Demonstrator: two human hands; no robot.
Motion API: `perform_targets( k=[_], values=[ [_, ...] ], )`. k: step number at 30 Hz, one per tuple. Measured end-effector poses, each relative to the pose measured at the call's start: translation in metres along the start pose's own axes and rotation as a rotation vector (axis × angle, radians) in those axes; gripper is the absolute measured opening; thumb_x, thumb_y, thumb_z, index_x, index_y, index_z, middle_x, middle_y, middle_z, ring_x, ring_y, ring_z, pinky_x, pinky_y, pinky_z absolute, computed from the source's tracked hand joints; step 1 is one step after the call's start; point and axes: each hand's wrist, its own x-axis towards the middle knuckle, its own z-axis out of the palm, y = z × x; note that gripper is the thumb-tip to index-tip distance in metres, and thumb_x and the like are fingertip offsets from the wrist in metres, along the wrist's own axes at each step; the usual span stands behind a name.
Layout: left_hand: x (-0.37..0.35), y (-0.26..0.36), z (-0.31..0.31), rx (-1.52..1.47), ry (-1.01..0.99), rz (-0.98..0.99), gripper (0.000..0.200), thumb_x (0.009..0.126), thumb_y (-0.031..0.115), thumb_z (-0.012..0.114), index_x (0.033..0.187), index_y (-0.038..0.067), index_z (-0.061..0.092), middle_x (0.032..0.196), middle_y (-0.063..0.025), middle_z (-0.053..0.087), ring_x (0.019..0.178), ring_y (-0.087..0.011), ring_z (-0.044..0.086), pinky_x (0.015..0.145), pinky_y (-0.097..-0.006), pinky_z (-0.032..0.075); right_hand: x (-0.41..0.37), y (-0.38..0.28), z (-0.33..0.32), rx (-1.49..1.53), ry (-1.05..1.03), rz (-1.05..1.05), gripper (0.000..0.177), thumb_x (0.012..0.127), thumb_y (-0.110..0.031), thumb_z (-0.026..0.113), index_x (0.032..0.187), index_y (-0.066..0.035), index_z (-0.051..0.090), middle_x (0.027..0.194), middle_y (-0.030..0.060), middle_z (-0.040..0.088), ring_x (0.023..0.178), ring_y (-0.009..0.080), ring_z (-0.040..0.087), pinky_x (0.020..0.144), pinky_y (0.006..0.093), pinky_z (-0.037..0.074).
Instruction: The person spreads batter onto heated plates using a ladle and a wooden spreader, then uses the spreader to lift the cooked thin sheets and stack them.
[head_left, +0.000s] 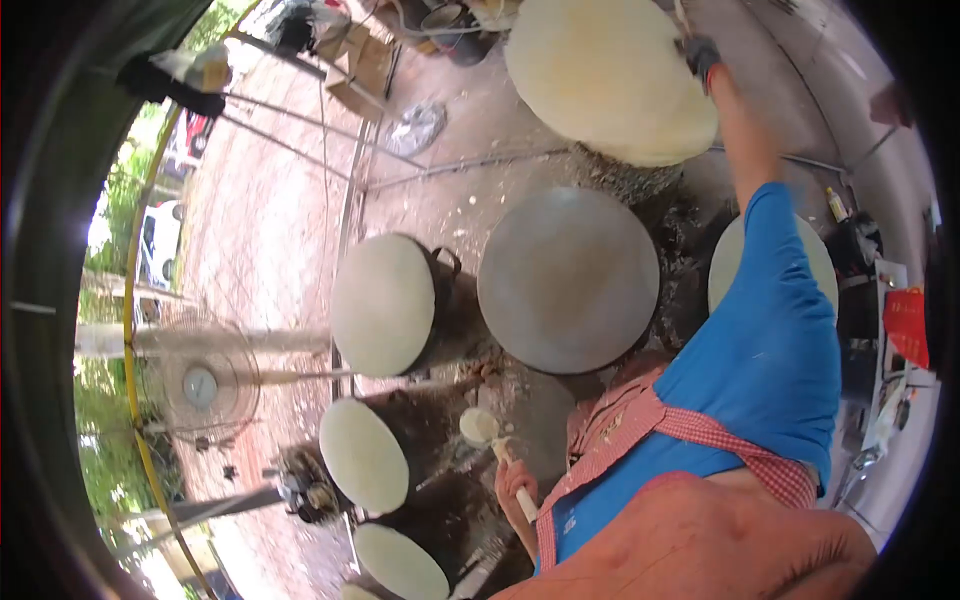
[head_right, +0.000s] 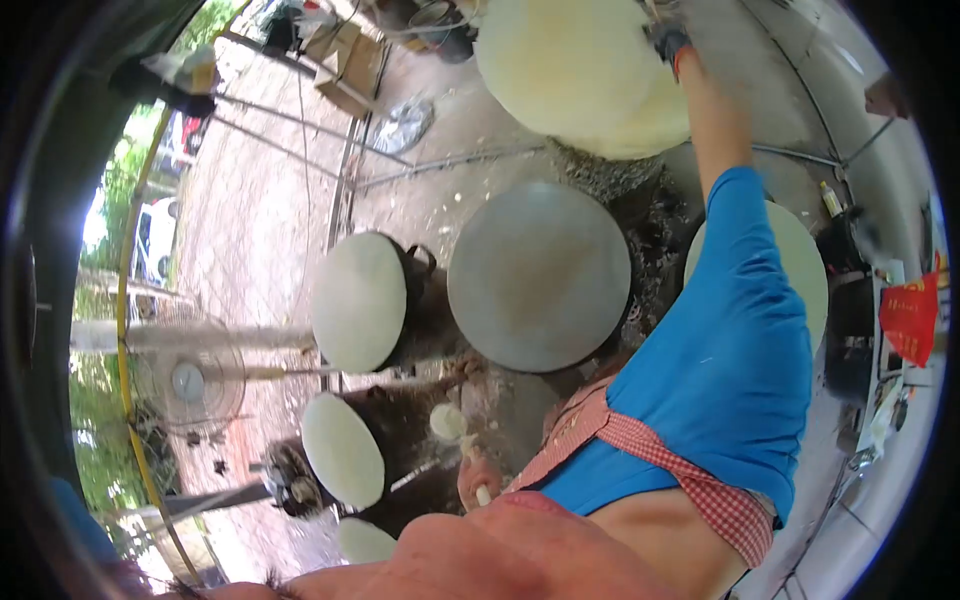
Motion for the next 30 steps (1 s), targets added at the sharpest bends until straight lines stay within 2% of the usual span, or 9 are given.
perform_targets(
  k=[3,10,12,15,18,21,24,27,30],
  values=[
    [0.007,-0.012,0.020,-0.044,-0.011,-0.064,0.024,0.085,0.017,0.043,0.086,-0.006,0.049,0.047,0.0005,0.032,0.035,-0.0066,0.029,0.034,-0.0197,0.028,-0.017,0.103,0.001,0.054,0.088,0.418,0.027,0.077,-0.031,0.048,0.073,-0.006,0.060,0.050,0.0038,0.050,0.042,0.0148,0.045,0.039,0.0321,0.035],
    [0.016,-0.048,0.053,0.025,0.023,-0.060,0.030,0.086,0.017,0.041,0.103,-0.007,0.046,0.051,0.0013,0.031,0.038,-0.0054,0.029,0.034,-0.0190,0.029,-0.054,0.210,0.026,-0.018,0.240,0.821,0.027,0.075,-0.029,0.048,0.066,-0.006,0.060,0.057,0.0133,0.056,0.051,0.0246,0.054,0.049,0.0386,0.042],
    [0.016,-0.053,0.056,0.081,0.047,-0.086,0.030,0.087,0.017,0.041,0.104,-0.007,0.046,0.052,0.0014,0.031,0.039,-0.0054,0.029,0.035,-0.0188,0.029,-0.038,0.260,0.029,-0.424,0.126,0.547,0.031,0.075,-0.035,0.048,0.067,-0.007,0.061,0.062,0.0154,0.058,0.058,0.0283,0.057,0.053,0.0394,0.043],
    [0.020,-0.091,0.074,-0.070,-0.007,0.024,0.030,0.087,0.017,0.040,0.106,-0.005,0.046,0.053,0.0016,0.030,0.039,-0.0053,0.029,0.035,-0.0186,0.029,-0.094,0.142,-0.002,-0.658,0.344,0.447,0.041,0.079,-0.040,0.041,0.080,-0.003,0.061,0.079,0.0222,0.057,0.074,0.0346,0.057,0.063,0.0448,0.042],
    [0.016,-0.047,0.039,0.018,-0.042,-0.076,0.029,0.088,0.018,0.037,0.107,-0.002,0.046,0.053,0.0019,0.028,0.040,-0.0056,0.028,0.036,-0.0185,0.030,-0.135,0.095,0.006,-0.671,0.133,0.046,0.044,0.080,-0.042,0.039,0.079,-0.003,0.059,0.075,0.0212,0.058,0.072,0.0334,0.057,0.061,0.0440,0.043],
    [0.013,-0.036,0.022,0.010,-0.072,-0.053,0.031,0.089,0.020,0.035,0.109,-0.001,0.045,0.054,0.0016,0.028,0.040,-0.0059,0.027,0.036,-0.0188,0.029,-0.178,0.104,0.066,-0.674,-0.448,-0.182,0.044,0.080,-0.043,0.040,0.081,-0.004,0.059,0.073,0.0210,0.057,0.070,0.0323,0.057,0.060,0.0416,0.043],
    [-0.003,-0.041,0.015,-0.065,-0.094,-0.014,0.030,0.089,0.019,0.035,0.109,-0.001,0.046,0.054,0.0010,0.029,0.039,-0.0061,0.027,0.035,-0.0191,0.029,-0.305,-0.007,0.086,-0.604,-1.226,-0.486,0.026,0.075,-0.029,0.051,0.085,-0.007,0.060,0.073,0.0140,0.059,0.068,0.0304,0.057,0.059,0.0387,0.045],
    [-0.025,-0.032,0.002,-0.073,-0.109,0.022,0.031,0.089,0.019,0.035,0.105,-0.004,0.046,0.053,0.0001,0.030,0.040,-0.0068,0.030,0.034,-0.0203,0.030,-0.371,-0.085,0.095,-0.887,-1.354,-0.537,0.025,0.077,-0.024,0.049,0.094,-0.010,0.059,0.075,0.0169,0.059,0.068,0.0260,0.059,0.058,0.0330,0.045],
    [-0.056,-0.015,-0.025,-0.005,-0.153,0.028,0.026,0.089,0.017,0.036,0.106,0.003,0.049,0.055,0.0010,0.028,0.040,-0.0053,0.029,0.035,-0.0195,0.027,-0.326,0.059,0.180,-1.027,-1.174,-1.357,0.027,0.075,-0.030,0.052,0.086,-0.007,0.061,0.073,0.0192,0.057,0.063,0.0257,0.058,0.056,0.0340,0.044]
  ],
)
